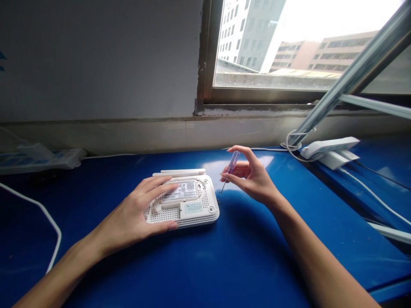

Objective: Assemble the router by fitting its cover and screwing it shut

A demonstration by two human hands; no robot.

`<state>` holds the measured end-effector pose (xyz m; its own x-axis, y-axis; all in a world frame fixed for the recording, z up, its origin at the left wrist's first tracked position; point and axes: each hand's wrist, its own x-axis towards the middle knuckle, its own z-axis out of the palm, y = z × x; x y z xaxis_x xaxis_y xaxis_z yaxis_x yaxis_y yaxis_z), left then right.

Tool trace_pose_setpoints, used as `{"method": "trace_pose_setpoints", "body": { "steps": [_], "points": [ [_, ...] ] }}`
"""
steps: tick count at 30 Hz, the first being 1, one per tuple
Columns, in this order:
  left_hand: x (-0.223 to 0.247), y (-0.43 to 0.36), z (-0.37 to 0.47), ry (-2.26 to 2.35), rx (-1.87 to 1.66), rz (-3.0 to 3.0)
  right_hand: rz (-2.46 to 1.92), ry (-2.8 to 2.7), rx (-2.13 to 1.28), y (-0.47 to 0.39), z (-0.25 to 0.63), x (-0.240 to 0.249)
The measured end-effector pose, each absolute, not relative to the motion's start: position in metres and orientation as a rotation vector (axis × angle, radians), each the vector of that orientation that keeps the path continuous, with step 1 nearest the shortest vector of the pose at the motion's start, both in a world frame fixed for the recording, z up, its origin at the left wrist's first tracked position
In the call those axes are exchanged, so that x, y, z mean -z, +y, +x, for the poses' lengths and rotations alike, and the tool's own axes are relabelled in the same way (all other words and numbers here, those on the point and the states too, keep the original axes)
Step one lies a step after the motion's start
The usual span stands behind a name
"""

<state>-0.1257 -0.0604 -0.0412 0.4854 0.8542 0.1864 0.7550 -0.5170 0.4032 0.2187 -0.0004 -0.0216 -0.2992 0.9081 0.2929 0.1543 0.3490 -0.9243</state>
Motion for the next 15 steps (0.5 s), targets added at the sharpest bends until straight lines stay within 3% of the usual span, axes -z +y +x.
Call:
{"method": "trace_pose_setpoints", "body": {
  "steps": [15],
  "points": [
    [0.035,-0.066,-0.115,1.485,-0.605,2.389,-0.763,-1.642,-1.036,-0.029,0.193,-0.006]
  ]
}}
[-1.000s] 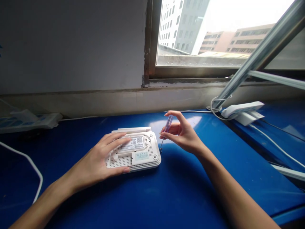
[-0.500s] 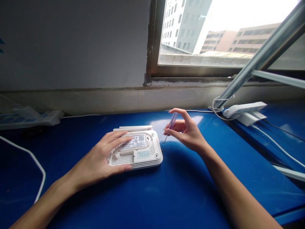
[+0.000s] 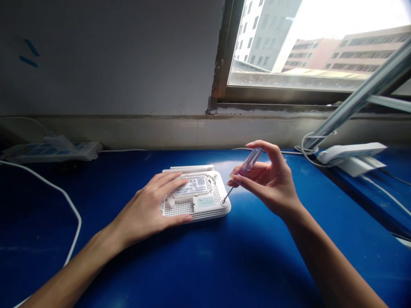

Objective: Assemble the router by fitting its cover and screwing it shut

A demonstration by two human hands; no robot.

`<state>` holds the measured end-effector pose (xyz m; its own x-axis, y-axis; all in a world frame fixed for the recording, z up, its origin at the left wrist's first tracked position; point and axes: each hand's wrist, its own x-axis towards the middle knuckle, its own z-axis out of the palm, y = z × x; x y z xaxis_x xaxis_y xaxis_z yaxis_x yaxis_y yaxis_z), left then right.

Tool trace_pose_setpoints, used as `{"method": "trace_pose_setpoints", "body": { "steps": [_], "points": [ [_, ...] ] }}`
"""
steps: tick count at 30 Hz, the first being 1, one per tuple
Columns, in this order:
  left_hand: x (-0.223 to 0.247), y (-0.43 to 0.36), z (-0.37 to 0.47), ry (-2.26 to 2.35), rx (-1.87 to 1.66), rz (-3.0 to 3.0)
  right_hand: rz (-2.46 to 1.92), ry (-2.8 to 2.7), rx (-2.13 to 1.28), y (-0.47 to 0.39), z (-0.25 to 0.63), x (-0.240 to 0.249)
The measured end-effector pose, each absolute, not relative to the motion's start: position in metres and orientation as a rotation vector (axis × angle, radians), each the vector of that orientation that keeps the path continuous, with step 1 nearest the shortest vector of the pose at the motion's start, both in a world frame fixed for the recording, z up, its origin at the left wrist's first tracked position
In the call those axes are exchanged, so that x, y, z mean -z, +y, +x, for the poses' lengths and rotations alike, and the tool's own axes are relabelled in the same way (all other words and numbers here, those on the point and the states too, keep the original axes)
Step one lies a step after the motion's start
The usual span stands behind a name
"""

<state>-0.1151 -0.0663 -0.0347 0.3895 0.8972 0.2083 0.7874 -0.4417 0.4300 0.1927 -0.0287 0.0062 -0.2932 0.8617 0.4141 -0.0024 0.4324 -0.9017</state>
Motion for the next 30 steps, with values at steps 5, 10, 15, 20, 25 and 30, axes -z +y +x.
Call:
{"method": "trace_pose_setpoints", "body": {
  "steps": [5,10,15,20,25,30],
  "points": [
    [0.031,-0.070,-0.108,1.596,-0.582,2.422,-0.784,-1.643,-0.976,-0.026,0.193,-0.004],
    [0.022,-0.077,-0.097,1.935,-0.442,2.419,-0.818,-1.592,-0.915,-0.026,0.194,-0.005],
    [0.014,-0.083,-0.097,2.000,-0.442,2.480,-0.839,-1.529,-0.904,-0.026,0.191,-0.004],
    [0.015,-0.085,-0.104,1.726,-0.651,2.465,-0.837,-1.484,-0.861,-0.033,0.178,-0.006],
    [0.015,-0.079,-0.119,1.456,-0.699,2.640,-0.768,-1.545,-0.917,-0.046,0.163,-0.005],
    [0.021,-0.072,-0.132,1.411,-0.429,2.577,-0.737,-1.658,-0.927,-0.053,0.152,0.002]
  ]
}}
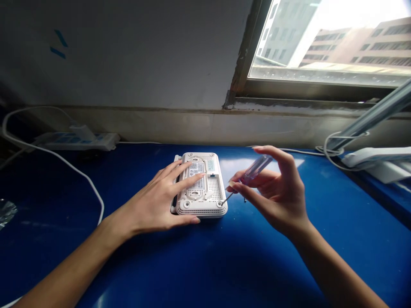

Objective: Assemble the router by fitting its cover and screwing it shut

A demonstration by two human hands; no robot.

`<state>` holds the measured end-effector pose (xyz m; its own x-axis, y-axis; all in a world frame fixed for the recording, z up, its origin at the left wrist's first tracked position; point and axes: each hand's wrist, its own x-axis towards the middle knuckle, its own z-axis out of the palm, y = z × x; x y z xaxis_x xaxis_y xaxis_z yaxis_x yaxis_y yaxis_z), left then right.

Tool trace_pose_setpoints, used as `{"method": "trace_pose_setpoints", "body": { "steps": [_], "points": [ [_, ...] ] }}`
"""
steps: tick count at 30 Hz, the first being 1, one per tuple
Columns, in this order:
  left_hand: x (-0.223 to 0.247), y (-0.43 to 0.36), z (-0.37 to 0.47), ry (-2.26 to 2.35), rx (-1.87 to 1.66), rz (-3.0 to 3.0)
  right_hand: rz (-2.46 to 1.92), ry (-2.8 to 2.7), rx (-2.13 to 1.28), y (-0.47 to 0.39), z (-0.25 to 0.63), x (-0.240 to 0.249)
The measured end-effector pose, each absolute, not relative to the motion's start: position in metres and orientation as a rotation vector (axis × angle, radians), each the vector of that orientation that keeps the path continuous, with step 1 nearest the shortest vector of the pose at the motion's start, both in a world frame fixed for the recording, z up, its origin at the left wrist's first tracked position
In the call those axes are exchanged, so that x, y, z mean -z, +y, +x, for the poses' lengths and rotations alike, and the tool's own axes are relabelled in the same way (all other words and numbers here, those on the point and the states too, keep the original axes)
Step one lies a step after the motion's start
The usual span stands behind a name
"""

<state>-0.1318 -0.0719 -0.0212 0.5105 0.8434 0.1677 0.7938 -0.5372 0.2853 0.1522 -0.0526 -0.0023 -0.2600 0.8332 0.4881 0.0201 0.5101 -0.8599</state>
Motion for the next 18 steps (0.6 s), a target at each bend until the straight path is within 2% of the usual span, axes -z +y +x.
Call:
{"method": "trace_pose_setpoints", "body": {
  "steps": [18],
  "points": [
    [0.0253,-0.0717,-0.1328,1.448,-0.362,2.490,-0.705,-1.775,-0.758,-0.0538,0.1484,0.0082]
  ]
}}
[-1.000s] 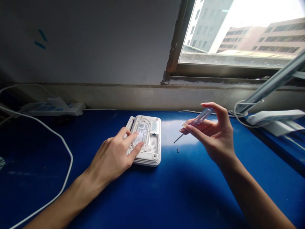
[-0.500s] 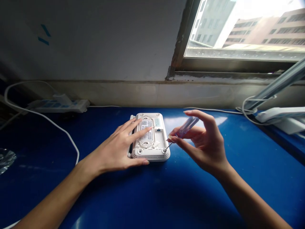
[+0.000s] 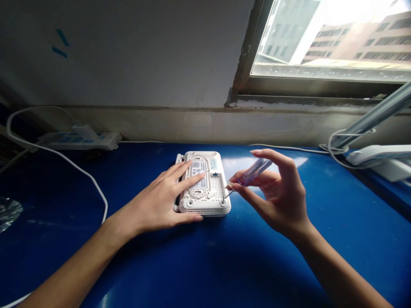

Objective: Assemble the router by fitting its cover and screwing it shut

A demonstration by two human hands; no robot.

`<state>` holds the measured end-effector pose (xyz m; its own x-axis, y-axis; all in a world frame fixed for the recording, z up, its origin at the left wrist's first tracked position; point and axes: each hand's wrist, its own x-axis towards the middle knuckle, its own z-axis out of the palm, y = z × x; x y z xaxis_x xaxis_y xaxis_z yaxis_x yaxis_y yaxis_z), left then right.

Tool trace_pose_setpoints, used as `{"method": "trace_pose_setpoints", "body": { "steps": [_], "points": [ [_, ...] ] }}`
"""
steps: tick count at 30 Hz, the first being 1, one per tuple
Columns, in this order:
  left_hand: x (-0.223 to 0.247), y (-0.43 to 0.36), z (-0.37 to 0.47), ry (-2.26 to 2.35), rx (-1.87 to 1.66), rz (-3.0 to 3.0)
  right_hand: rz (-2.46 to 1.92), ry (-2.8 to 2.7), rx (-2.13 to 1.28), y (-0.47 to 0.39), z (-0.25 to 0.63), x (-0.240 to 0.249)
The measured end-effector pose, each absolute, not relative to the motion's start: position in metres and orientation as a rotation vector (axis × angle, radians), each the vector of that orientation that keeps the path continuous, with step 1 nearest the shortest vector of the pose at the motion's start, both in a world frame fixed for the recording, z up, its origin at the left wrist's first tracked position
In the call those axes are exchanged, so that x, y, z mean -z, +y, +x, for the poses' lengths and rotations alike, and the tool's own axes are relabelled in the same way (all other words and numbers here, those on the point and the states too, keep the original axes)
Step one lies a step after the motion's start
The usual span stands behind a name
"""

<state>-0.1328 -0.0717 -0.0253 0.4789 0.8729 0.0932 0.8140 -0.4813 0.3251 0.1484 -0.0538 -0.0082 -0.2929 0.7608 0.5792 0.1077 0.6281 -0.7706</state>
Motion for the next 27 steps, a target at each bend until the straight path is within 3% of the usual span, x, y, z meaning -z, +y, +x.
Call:
{"method": "trace_pose_setpoints", "body": {
  "steps": [21,27],
  "points": [
    [0.027,-0.072,-0.133,1.449,-0.342,2.456,-0.756,-1.905,-0.601,-0.053,0.148,0.023],
    [0.018,-0.080,-0.120,1.249,-0.559,2.697,-0.746,-1.929,-0.505,-0.054,0.147,0.021]
  ]
}}
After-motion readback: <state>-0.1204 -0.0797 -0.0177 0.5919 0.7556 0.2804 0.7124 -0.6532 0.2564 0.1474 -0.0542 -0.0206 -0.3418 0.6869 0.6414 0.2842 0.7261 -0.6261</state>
